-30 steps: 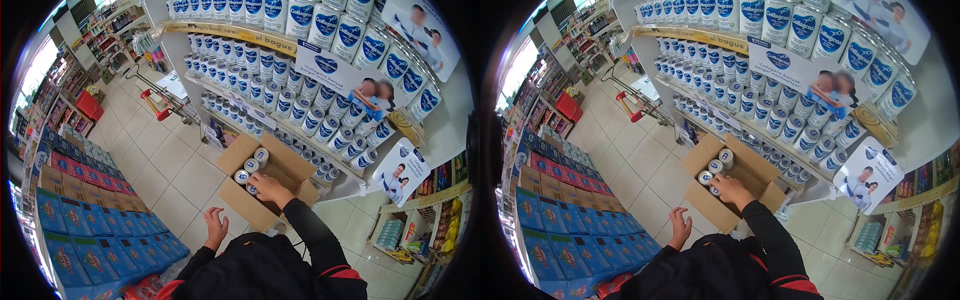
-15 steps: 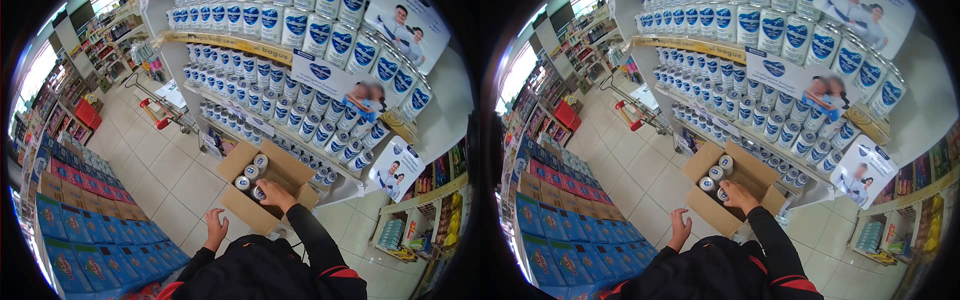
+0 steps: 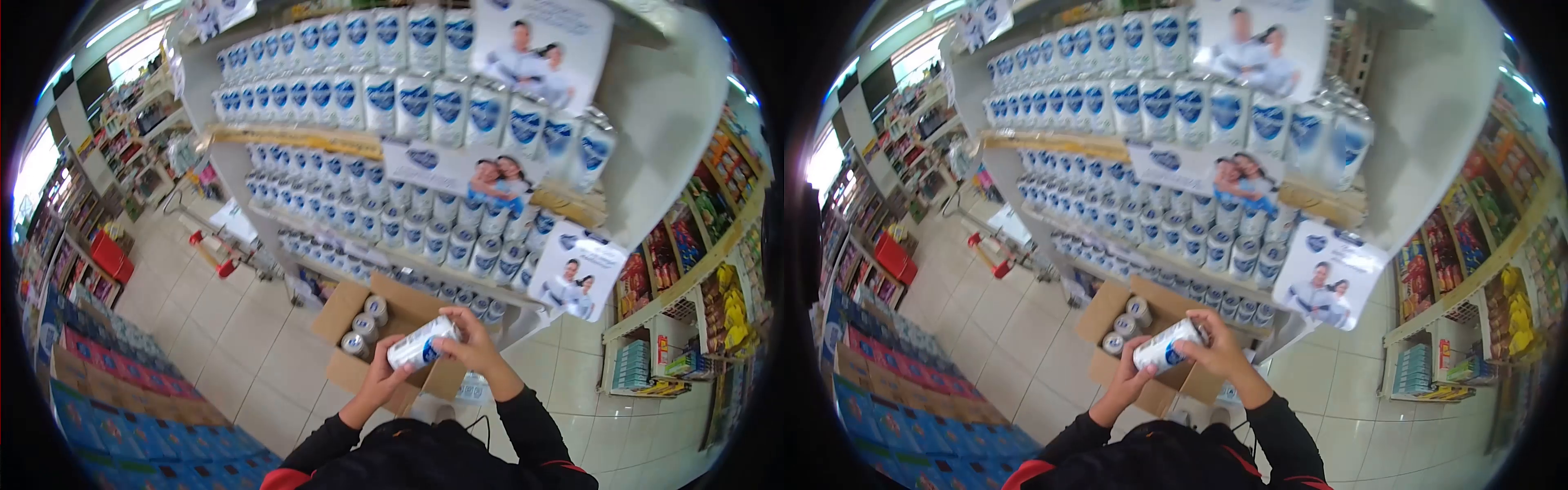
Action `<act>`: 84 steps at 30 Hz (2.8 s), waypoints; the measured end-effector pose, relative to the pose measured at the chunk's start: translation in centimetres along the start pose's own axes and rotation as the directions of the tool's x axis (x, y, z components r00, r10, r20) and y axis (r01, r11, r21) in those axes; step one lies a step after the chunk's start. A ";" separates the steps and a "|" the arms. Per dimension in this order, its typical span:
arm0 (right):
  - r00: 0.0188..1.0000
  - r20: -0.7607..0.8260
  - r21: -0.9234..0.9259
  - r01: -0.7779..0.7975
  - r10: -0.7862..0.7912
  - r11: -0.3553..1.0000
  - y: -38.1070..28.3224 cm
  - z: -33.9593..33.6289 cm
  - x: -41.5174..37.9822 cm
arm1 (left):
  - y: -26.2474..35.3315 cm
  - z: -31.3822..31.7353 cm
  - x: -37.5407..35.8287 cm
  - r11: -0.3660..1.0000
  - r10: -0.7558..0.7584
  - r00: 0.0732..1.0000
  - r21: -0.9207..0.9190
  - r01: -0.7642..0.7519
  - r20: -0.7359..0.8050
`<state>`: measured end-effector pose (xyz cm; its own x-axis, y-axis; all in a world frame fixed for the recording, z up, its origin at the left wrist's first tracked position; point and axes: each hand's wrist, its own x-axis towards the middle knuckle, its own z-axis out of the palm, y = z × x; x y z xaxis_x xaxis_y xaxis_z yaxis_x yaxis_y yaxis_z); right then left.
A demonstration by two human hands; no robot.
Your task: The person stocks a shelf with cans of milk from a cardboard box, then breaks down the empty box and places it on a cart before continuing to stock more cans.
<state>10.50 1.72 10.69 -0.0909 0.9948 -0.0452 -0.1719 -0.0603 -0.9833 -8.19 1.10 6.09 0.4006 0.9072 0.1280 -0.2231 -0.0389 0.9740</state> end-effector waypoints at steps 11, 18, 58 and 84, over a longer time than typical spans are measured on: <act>0.373 -0.126 -0.628 0.687 -0.919 0.365 -18.7 -6.2 -6.6 | -2.3 -0.7 0.7 0.563 0.041 0.970 0.797 -0.219 0.238; 0.341 -0.339 -0.713 0.515 -0.877 0.476 -31.3 -7.4 3.0 | -10.3 -3.6 -4.2 0.251 0.133 0.990 0.965 -0.076 0.044; 0.827 -0.054 -0.989 0.033 -0.560 0.144 -33.8 -11.3 15.8 | -10.0 -3.9 -4.0 0.487 0.098 0.994 0.873 -0.006 -0.048; 0.526 0.129 -0.958 0.285 -0.841 0.032 -30.2 -1.4 12.1 | -10.4 -4.4 -4.2 0.482 0.098 0.995 0.875 -0.040 -0.009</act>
<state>15.98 15.72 39.63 -0.0297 0.5636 0.8255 0.9082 0.3602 -0.2133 -11.53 -0.47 -5.39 0.3692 0.9026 0.2216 0.6543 -0.4217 0.6278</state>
